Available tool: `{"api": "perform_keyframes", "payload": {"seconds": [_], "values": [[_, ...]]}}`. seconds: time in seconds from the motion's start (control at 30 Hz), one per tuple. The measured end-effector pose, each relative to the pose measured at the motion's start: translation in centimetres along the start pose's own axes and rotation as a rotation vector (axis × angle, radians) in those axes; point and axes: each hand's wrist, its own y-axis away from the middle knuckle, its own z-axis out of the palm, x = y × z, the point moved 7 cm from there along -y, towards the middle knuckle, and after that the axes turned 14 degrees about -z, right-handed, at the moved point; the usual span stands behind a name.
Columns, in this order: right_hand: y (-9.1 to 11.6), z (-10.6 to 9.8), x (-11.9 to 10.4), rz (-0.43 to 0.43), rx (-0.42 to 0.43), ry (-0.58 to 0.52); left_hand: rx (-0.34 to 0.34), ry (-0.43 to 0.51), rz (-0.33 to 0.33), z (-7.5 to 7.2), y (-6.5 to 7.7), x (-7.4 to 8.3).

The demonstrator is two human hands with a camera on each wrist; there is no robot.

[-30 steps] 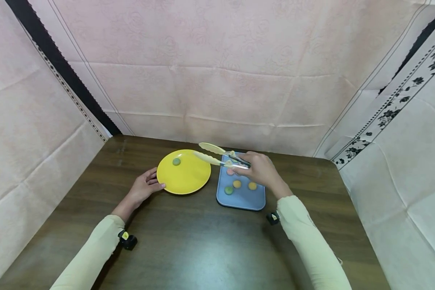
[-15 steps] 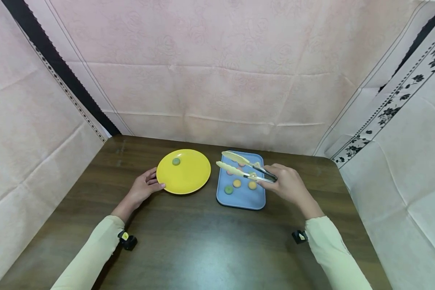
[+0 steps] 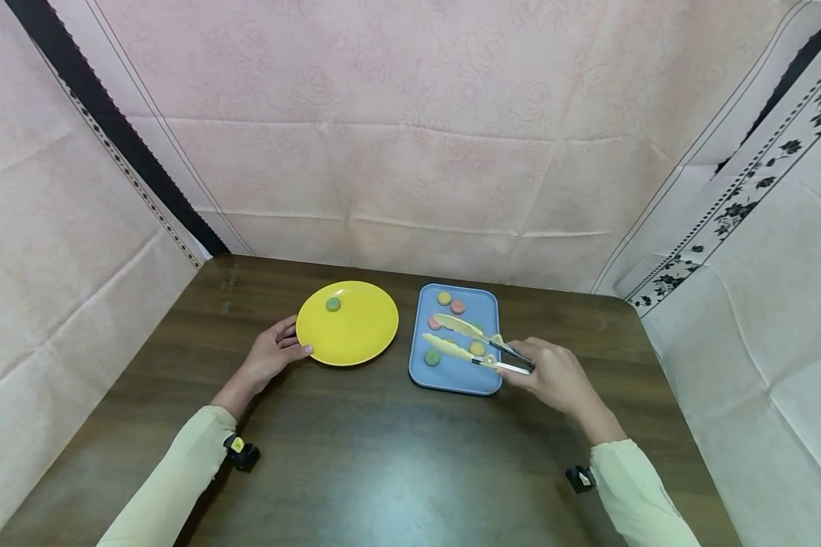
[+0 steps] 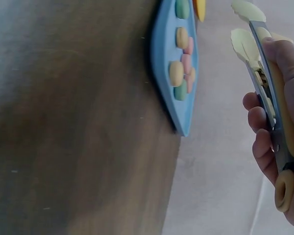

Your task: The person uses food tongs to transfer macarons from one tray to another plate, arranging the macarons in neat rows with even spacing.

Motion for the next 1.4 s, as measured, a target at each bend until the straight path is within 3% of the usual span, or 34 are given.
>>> {"api": "perform_keyframes", "payload": {"seconds": [0.6,1.4], "values": [[2.4,2.6,0.6,0.057,-0.086,-0.017,0.006,0.012,0.013,0.0,0.1,-0.1],[2.5,3.9,0.5,0.049,-0.123,-0.032,0.002,0.020,0.020,0.0,0.2,-0.1]]}}
